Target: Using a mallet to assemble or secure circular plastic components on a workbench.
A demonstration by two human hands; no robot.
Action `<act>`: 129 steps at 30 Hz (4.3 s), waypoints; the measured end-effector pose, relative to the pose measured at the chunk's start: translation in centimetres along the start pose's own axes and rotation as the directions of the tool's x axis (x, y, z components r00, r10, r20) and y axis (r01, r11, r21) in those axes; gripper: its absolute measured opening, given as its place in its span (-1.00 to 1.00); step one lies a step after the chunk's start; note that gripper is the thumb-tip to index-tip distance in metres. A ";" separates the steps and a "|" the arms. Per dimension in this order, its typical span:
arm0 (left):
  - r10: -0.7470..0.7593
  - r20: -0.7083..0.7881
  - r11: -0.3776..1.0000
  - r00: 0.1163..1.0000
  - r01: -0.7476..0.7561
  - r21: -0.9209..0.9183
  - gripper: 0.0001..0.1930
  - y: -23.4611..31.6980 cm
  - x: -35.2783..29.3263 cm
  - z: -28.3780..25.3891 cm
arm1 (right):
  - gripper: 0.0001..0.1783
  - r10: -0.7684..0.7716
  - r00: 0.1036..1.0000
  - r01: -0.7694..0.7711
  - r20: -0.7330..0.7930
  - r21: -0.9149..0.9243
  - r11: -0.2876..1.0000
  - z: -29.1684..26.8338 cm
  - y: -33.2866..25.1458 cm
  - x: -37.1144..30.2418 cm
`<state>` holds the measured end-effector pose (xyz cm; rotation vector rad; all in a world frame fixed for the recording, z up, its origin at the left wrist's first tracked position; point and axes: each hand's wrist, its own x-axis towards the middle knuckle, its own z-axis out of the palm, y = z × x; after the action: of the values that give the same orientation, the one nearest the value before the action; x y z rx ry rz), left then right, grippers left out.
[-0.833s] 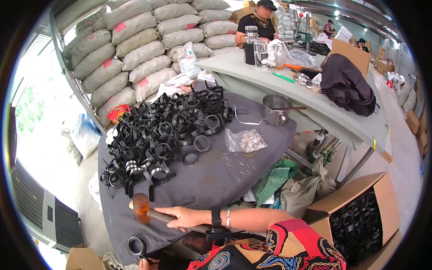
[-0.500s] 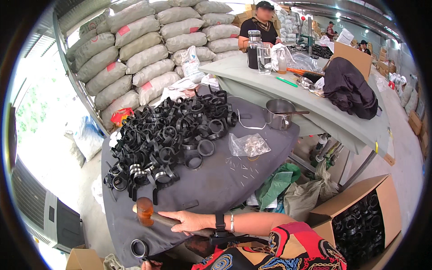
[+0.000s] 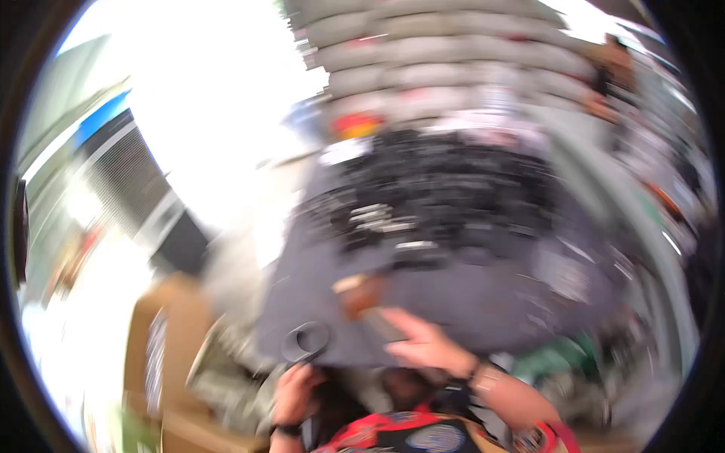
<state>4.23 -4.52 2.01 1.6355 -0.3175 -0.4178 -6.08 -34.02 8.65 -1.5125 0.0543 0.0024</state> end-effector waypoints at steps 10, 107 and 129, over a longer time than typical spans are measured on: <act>0.016 -0.005 0.923 1.000 -0.016 -0.383 -0.76 -2.4 2.9 -0.1 | -0.17 -0.105 0.993 0.107 -0.063 0.024 0.994 0.0 2.1 2.2; 0.010 0.116 0.998 0.993 -0.002 -0.065 -0.94 2.8 0.4 1.4 | -0.24 -0.076 0.997 0.077 0.033 -0.030 0.997 -0.5 1.1 1.2; 0.234 0.126 0.895 0.964 -0.264 0.359 -0.89 2.4 -0.9 0.7 | -0.25 -0.028 0.998 0.029 0.062 -0.012 1.000 0.1 1.8 1.7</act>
<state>3.17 -4.96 4.38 1.9208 -0.6951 -0.2339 -4.40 -33.92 6.74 -1.5245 -0.0168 0.0271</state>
